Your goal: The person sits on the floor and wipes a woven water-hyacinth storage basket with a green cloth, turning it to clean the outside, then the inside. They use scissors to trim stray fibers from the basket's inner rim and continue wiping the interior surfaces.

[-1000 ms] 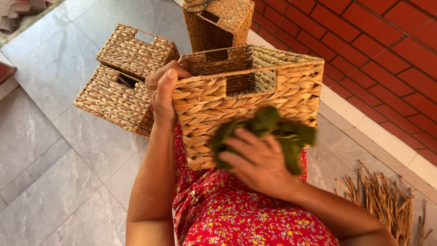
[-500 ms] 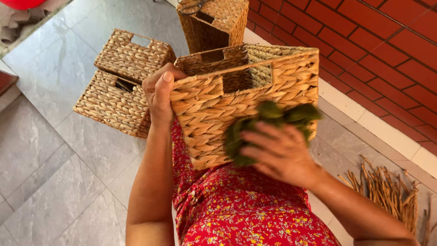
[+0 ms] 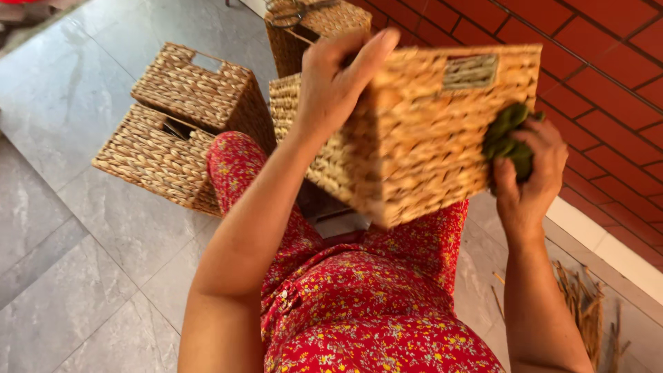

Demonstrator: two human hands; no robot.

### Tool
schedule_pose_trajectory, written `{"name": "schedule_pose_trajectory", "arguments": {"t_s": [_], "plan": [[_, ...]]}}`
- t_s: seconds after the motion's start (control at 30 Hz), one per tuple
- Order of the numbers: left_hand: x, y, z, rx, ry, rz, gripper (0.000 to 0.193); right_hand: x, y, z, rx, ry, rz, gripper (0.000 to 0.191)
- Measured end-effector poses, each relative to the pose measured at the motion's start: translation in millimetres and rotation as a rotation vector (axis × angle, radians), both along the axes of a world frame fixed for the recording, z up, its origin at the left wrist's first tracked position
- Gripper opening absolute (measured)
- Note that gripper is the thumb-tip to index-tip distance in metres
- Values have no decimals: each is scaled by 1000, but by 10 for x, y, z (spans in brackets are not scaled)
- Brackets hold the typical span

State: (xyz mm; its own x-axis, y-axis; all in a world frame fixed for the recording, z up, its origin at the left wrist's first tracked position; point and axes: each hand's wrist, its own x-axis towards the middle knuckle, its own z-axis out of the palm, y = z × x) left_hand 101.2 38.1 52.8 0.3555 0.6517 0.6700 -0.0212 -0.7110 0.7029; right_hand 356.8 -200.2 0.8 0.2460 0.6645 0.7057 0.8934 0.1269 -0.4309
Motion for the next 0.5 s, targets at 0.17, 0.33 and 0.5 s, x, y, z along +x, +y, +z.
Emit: {"name": "schedule_pose_trajectory", "arguments": {"t_s": [0.17,0.33,0.5], "plan": [[186,607,-295,31,-34,107,54,322,216,-2,22,134,26,27],[-556,954,-1101,-396,190,581,74,476,345,-50,22,186,-3,23],[-841,739,-1758,-971,276,330,86,653,439,-90,61,265,54,23]]}}
